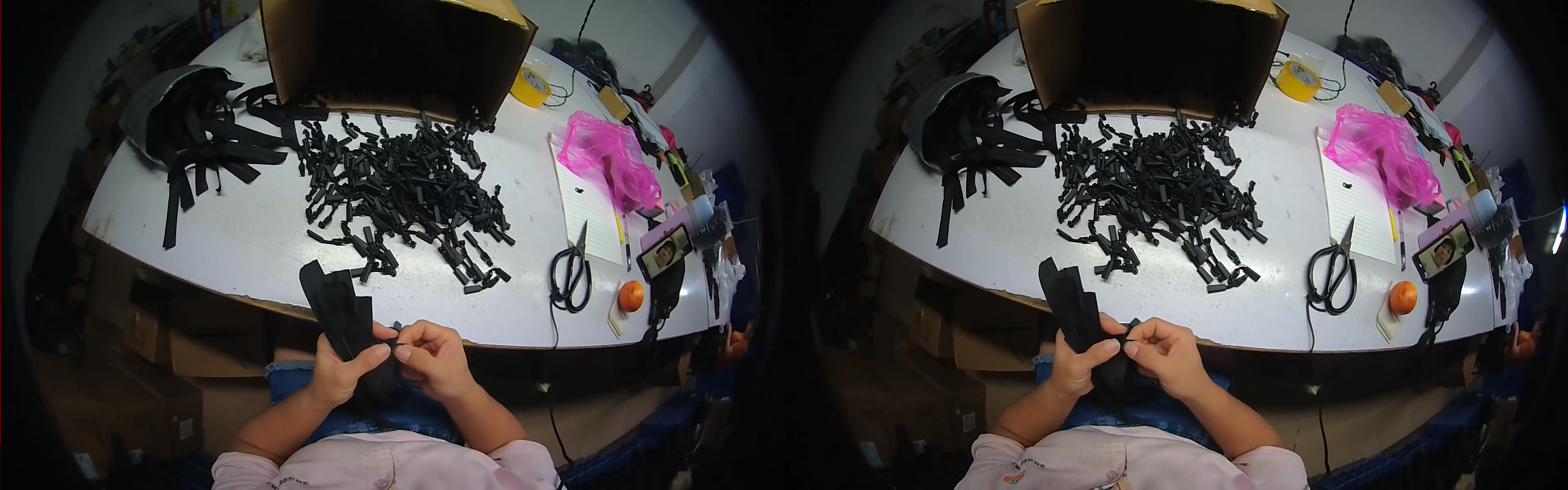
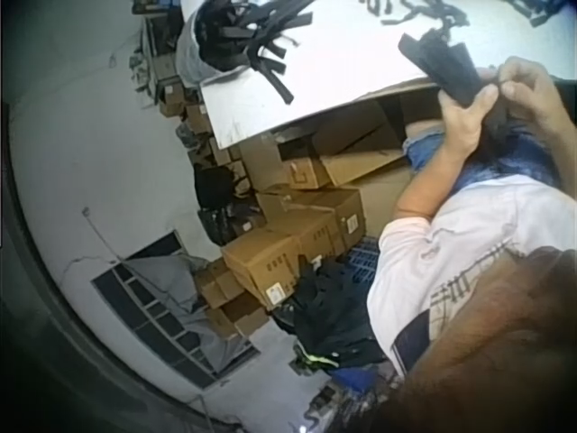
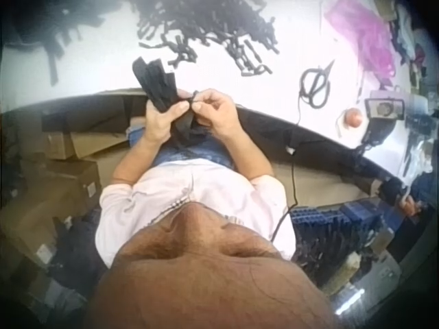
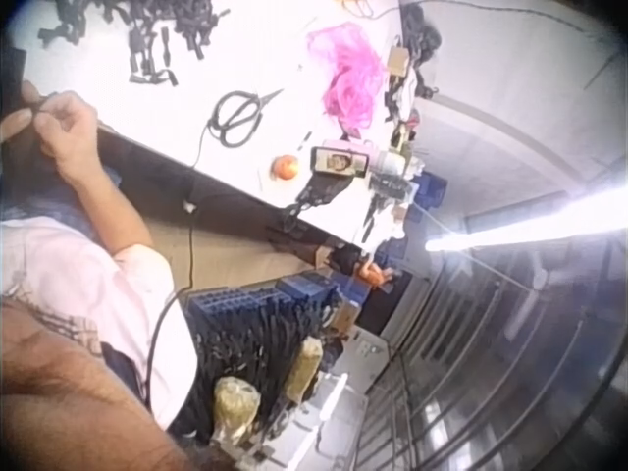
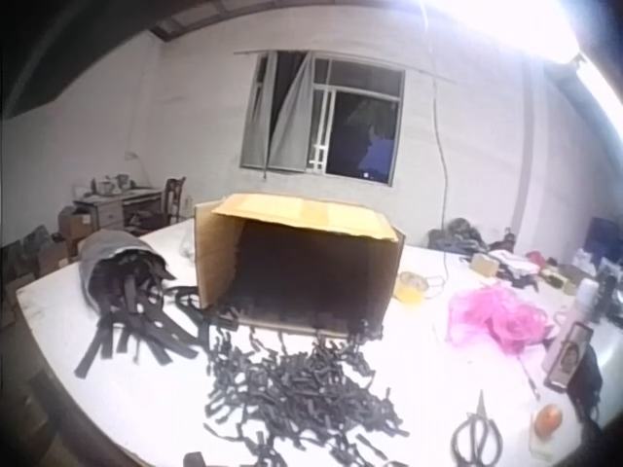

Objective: Assembling small plastic clips onto fabric straps at a workbench.

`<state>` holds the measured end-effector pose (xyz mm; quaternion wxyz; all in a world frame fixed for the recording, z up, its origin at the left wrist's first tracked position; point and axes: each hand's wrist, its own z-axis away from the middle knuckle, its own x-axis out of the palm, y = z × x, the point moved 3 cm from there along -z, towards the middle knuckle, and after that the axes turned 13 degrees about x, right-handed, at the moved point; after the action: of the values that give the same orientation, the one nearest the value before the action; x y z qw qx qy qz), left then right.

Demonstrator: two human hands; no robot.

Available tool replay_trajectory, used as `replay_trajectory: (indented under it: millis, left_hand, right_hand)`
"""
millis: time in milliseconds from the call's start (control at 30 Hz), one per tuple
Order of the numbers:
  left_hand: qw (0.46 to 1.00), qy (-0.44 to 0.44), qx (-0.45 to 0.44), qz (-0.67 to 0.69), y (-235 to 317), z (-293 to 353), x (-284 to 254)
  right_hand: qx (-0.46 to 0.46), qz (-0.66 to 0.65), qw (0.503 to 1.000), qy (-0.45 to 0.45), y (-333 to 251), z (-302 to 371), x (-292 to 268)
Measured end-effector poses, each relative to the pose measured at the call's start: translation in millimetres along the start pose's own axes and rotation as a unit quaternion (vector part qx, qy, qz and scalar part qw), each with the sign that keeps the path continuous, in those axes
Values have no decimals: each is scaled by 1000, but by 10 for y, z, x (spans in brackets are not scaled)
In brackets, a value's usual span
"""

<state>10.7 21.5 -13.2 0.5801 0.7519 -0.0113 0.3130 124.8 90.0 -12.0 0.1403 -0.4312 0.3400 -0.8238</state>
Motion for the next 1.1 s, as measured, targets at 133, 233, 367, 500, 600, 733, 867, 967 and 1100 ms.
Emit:
replay_trajectory:
  millis: [133, 233, 367, 500, 600, 733, 867, 967, 1100]
  left_hand:
    - [998, -45, 28, -46, 66, -22, 31]
    - [997, -50, 18, -56, 73, -20, 40]
    - [996, -51, 27, -68, 90, -13, 63]
    - [994, -51, 46, -84, 101, -9, 78]
    - [993, -48, 58, -95, 118, -17, 81]
    - [994, -32, 53, -86, 112, -2, 90]
    - [996, -25, 32, -85, 152, 33, 97]
    - [992, -47, 35, -108, 132, 33, 65]
    - [979, -78, 122, -145, 156, 35, 83]
  right_hand:
    - [67, 4, 998, -7, -35, 22, -18]
    - [68, 0, 998, -6, -39, 19, -18]
    - [70, -4, 998, -2, -31, 21, -30]
    - [63, -11, 998, -4, -28, 29, -13]
    - [24, -10, 999, 30, 22, 40, 13]
    - [-109, 60, 989, 79, 45, 57, 103]
    - [-139, 182, 972, 58, 63, 97, 45]
    - [-140, 179, 973, 33, 75, 96, 40]
    - [-143, 179, 973, 41, 108, 121, 32]
